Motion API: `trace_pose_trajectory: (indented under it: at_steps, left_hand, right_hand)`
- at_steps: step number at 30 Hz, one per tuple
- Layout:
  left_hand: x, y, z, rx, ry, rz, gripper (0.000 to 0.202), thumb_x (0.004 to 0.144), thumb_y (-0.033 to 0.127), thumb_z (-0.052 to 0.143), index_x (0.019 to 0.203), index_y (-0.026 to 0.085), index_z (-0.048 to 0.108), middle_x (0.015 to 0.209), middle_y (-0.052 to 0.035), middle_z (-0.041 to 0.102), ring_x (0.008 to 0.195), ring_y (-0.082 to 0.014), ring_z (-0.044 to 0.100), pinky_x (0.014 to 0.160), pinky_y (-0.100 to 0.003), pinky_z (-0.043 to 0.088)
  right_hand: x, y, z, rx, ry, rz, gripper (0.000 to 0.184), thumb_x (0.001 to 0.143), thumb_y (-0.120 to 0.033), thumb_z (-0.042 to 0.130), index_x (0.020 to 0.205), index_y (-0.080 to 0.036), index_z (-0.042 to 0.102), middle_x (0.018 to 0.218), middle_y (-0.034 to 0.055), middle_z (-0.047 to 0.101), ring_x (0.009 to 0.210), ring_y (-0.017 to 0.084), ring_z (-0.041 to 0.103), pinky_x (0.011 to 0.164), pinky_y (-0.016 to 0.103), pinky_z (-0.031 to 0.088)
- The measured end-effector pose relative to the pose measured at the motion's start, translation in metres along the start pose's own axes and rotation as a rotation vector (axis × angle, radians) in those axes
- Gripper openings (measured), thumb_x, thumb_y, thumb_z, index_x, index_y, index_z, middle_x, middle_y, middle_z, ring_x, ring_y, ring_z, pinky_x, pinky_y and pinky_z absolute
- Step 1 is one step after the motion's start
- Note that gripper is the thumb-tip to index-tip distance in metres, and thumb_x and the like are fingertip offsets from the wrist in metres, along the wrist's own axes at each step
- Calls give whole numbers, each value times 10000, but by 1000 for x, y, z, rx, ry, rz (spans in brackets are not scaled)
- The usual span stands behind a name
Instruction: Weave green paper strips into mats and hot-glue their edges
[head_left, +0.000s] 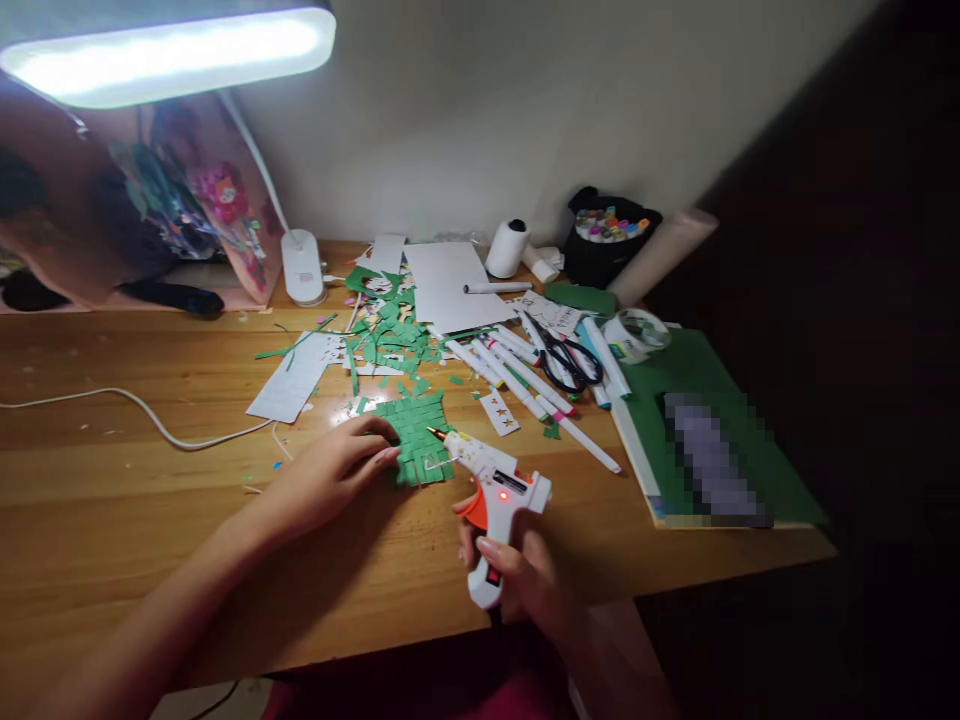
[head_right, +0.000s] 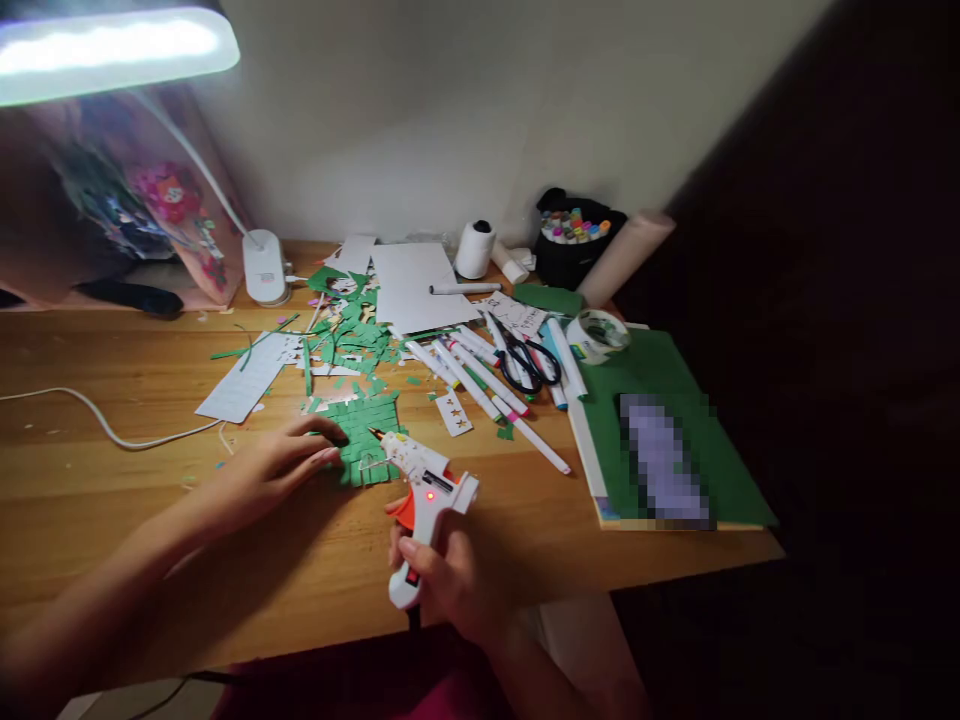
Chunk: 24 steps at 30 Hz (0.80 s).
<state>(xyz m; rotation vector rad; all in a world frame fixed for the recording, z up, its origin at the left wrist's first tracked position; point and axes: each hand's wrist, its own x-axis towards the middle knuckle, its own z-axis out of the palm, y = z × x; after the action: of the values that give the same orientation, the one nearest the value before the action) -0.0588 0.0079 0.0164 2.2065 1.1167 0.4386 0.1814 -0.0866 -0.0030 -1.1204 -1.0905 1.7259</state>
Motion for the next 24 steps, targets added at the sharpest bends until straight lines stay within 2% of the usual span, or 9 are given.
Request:
trace_pose_trajectory:
  at_steps: [2, 6, 10, 13, 18, 24]
  left_hand:
    - [-1, 2, 0, 5, 8, -21, 294, 944, 352, 371, 879, 215, 624, 1053, -45, 592, 949, -190, 569, 847, -332, 461]
    - [-2, 17, 10, 110, 99, -99, 243, 917, 402, 413, 974, 209, 548, 1006, -60, 597, 923, -218, 566, 821, -375, 465]
    - [-2, 32, 27, 308, 200, -144, 377, 823, 518, 526, 1035, 208, 493, 1023, -76, 560, 943, -258, 554, 804, -402, 465]
    - [0, 34, 36, 386, 240, -150, 421, 793, 538, 549, 1052, 215, 477, 1039, -76, 543, 963, -267, 549, 810, -397, 464]
    - [3, 31, 34, 431, 158, -206, 448, 801, 551, 511, 1053, 181, 485, 1042, -86, 545, 943, -259, 561, 786, -377, 464]
    - [4, 33, 26, 454, 86, -211, 450, 812, 573, 472, 1018, 176, 515, 1043, -91, 573, 913, -255, 587, 764, -370, 463]
  right_hand:
    - [1, -1, 1, 8, -13, 12, 332, 792, -402, 556, 1025, -165, 557, 708, -9, 549, 604, 122, 493, 552, 233, 414]
    - [3, -3, 5, 49, -23, 38, 341, 774, -402, 591, 1035, -185, 563, 733, -27, 544, 579, 110, 495, 554, 231, 427]
    - [9, -5, 6, 96, 93, 43, 295, 748, -457, 612, 826, -174, 576, 709, -12, 550, 577, 115, 502, 538, 232, 438]
    - [14, -5, 3, 116, 116, 31, 308, 759, -480, 600, 782, -175, 564, 734, 6, 575, 639, 129, 541, 603, 245, 462]
    - [19, -2, -2, 157, 48, 18, 339, 734, -497, 619, 815, -173, 565, 756, 11, 596, 678, 139, 572, 636, 256, 468]
    - [22, -1, -2, 182, 5, 6, 310, 756, -467, 611, 848, -174, 572, 764, 9, 597, 686, 135, 570, 650, 261, 468]
